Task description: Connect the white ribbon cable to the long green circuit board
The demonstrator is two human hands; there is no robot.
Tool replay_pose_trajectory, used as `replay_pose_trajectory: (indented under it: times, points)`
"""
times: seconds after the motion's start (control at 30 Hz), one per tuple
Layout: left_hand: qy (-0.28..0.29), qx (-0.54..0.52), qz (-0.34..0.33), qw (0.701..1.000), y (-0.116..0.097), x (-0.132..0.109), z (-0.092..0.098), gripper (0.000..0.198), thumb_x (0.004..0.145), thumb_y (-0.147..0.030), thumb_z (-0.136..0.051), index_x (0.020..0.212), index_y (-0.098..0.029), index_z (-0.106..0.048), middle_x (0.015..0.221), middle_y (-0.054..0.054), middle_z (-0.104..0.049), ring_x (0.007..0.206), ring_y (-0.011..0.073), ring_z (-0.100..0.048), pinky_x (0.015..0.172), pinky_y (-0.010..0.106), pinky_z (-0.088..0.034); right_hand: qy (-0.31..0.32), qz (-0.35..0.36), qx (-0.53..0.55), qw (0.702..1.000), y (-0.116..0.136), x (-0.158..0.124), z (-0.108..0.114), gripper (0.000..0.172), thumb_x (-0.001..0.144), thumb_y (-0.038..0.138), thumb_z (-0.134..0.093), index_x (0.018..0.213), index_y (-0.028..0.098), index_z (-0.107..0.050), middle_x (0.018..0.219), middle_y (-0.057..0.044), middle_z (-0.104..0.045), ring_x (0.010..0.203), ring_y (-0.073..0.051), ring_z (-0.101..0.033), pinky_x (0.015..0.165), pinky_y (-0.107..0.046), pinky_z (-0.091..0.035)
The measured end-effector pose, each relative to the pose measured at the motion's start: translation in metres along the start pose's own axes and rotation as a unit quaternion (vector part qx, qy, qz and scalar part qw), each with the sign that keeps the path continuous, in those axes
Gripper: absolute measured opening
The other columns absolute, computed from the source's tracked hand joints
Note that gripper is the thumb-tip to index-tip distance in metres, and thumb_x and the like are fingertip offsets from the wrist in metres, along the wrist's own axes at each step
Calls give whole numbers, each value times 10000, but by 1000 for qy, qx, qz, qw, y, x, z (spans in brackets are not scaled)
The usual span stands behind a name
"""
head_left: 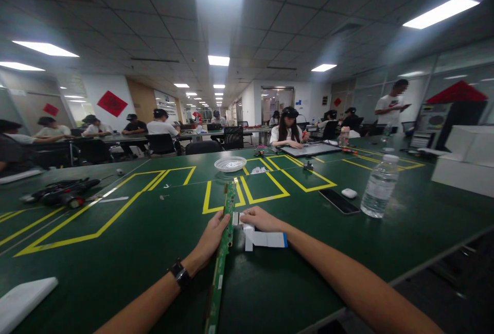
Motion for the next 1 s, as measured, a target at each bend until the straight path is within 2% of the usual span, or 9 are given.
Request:
replay_pose_trajectory:
  times: [0.17,0.27,0.47,0.77,1.0]
  points:
    - [0,68,-28,997,-7,-3,1,456,866,-487,-486,1216,-193,-504,1097,54,-652,948,167,-617,842,264,-479,33,17,28,999,2,-2,-3,310,818,407,-563,654,147,-522,583,56,-452,526,-72,-390,512,-203,-297]
    - [-6,87,-25,996,-5,-4,3,476,868,-499,-474,1243,-206,-497,1158,54,-632,1019,183,-593,876,282,-467,41,20,35,998,2,-4,-5,326,815,432,-571,670,142,-536,589,55,-458,534,-74,-399,518,-202,-303]
    - [-5,101,-25,995,-3,-3,4,489,877,-506,-450,1267,-214,-480,1208,54,-604,1122,204,-543,950,314,-429,17,13,55,998,-7,0,-6,364,790,478,-588,656,144,-534,570,55,-453,521,-73,-388,507,-202,-299]
    - [22,56,-11,998,0,-4,0,504,877,-518,-436,1290,-229,-429,1142,57,-626,949,179,-615,843,309,-493,-45,22,54,997,0,0,-5,366,785,471,-570,613,152,-517,558,53,-443,508,-75,-366,505,-208,-288]
    - [-2,46,-13,999,-5,-5,2,471,873,-515,-450,1224,-201,-473,1130,66,-627,947,168,-611,796,255,-498,-86,29,54,994,-5,3,-6,370,810,467,-534,624,148,-539,554,48,-446,522,-81,-351,521,-208,-289]
Point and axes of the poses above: each hand's wrist, its own x-axis towards the middle knuckle, its own z-axis out of the back of the hand, y = z × x, the point moved 8 cm from there along x, towards the middle knuckle
